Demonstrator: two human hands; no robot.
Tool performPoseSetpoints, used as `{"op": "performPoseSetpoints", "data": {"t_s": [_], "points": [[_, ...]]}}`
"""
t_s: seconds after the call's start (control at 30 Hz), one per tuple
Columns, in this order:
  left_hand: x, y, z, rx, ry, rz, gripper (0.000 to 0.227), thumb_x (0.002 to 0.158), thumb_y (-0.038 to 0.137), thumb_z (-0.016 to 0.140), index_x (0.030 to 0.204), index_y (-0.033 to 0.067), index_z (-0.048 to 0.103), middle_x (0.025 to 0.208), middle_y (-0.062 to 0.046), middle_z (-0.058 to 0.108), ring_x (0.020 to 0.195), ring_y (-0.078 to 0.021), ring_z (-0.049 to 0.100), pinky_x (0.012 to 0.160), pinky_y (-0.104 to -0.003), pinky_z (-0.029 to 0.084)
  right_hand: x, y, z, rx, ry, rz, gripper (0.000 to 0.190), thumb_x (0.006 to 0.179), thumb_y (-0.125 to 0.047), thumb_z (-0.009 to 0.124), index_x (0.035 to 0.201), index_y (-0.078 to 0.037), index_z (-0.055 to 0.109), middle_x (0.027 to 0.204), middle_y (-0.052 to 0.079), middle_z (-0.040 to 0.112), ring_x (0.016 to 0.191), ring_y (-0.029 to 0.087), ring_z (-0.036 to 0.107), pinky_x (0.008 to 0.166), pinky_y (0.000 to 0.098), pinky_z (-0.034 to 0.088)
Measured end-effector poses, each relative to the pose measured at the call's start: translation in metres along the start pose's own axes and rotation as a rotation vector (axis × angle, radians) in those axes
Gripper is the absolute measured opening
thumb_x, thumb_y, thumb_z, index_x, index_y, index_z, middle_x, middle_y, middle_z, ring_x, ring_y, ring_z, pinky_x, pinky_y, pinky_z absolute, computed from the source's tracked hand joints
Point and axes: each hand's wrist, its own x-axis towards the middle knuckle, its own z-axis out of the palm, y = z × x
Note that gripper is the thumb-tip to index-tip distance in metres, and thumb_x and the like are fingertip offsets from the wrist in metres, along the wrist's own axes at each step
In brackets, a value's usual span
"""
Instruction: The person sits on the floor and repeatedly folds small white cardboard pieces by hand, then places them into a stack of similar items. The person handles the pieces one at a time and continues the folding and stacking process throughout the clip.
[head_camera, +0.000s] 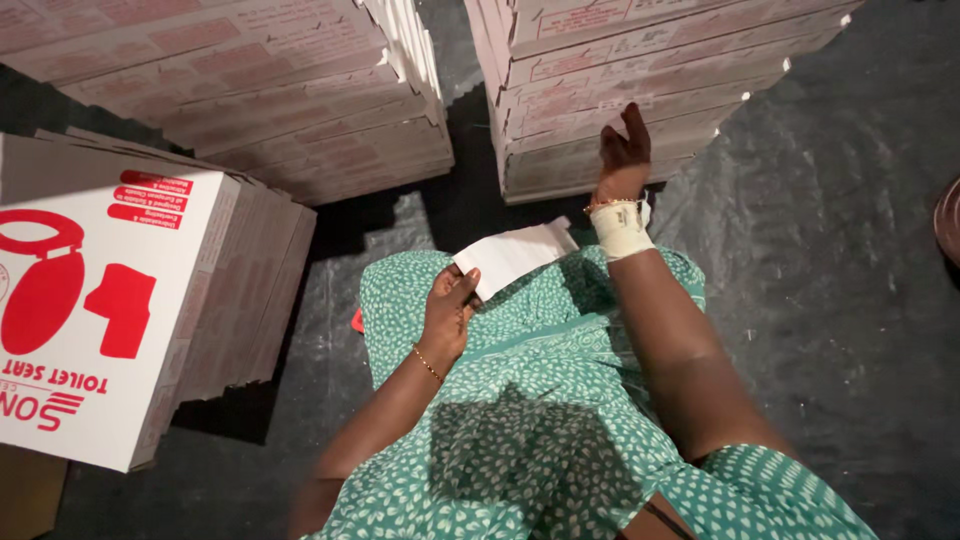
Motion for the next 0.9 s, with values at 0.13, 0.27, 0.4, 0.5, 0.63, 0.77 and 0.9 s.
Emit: {"op": "performPoseSetpoints", "data": {"t_s": [0.13,0.27,0.4,0.5,0.63,0.77,0.9], "points": [[0.002,-0.001,0.003,-0.016,0.0,-0.009,0.029,0.093,0.02,0.075,0.114,0.0057,0.062,0.094,0.001,0.066,0.079,-0.008,0.058,0.07,-0.025,0.047,0.011,0.019,0.002,0.005,-0.021,-0.086,0.054,0.096,0.005,0.069,0.148,0.0,0.056,0.139,0.005,0.063,0.097,0.012,0.056,0.087,0.0275,0.051],[0.003,-0.004,0.007,-0.017,0.045,-0.035,0.031,0.092,0.018,0.075,0.116,0.0069,0.06,0.097,0.001,0.066,0.082,-0.0076,0.059,0.071,-0.025,0.047,0.026,0.042,-0.005,-0.05,-0.026,-0.034,0.055,0.097,0.002,0.068,0.15,-0.001,0.054,0.138,0.004,0.062,0.097,0.012,0.056,0.087,0.0275,0.049],[0.003,-0.003,0.011,-0.014,0.006,-0.033,0.03,0.093,0.018,0.075,0.117,0.006,0.059,0.098,0.0,0.066,0.082,-0.0082,0.059,0.071,-0.025,0.047,0.045,0.064,-0.009,-0.058,-0.081,-0.066,0.061,0.092,0.002,0.069,0.149,-0.001,0.05,0.145,0.006,0.058,0.118,0.016,0.057,0.097,0.0291,0.051],[0.006,-0.002,0.012,-0.032,0.006,-0.029,0.031,0.093,0.017,0.075,0.117,0.0052,0.06,0.099,0.0,0.067,0.084,-0.0077,0.06,0.072,-0.025,0.047,0.055,0.072,-0.008,-0.489,-0.142,-0.365,0.067,0.091,-0.001,0.079,0.15,0.002,0.048,0.147,0.015,0.051,0.13,0.026,0.054,0.105,0.0333,0.051],[0.005,-0.007,0.011,-0.005,0.02,-0.038,0.03,0.092,0.018,0.074,0.116,0.0061,0.061,0.099,0.0,0.068,0.083,-0.0082,0.061,0.071,-0.025,0.048,0.042,0.068,-0.016,-0.858,-0.102,-0.028,0.076,0.09,-0.017,0.081,0.154,0.0,0.045,0.148,0.019,0.056,0.128,0.025,0.062,0.105,0.0337,0.054],[0.013,-0.007,0.011,-0.024,-0.045,0.001,0.03,0.093,0.018,0.075,0.117,0.0051,0.063,0.099,0.0,0.069,0.082,-0.008,0.06,0.069,-0.024,0.046,0.042,0.048,-0.007,-1.0,0.001,-0.312,0.077,0.091,-0.023,0.077,0.157,-0.002,0.042,0.156,0.021,0.045,0.13,0.034,0.052,0.111,0.042,0.046],[0.006,-0.013,0.0,0.001,0.006,-0.037,0.031,0.093,0.019,0.076,0.117,0.0062,0.062,0.098,0.0,0.068,0.082,-0.0081,0.06,0.07,-0.026,0.047,0.041,0.036,-0.007,-1.136,-0.049,-0.511,0.082,0.093,-0.027,0.082,0.158,-0.001,0.039,0.158,0.025,0.044,0.147,0.042,0.038,0.122,0.0482,0.031]]}}
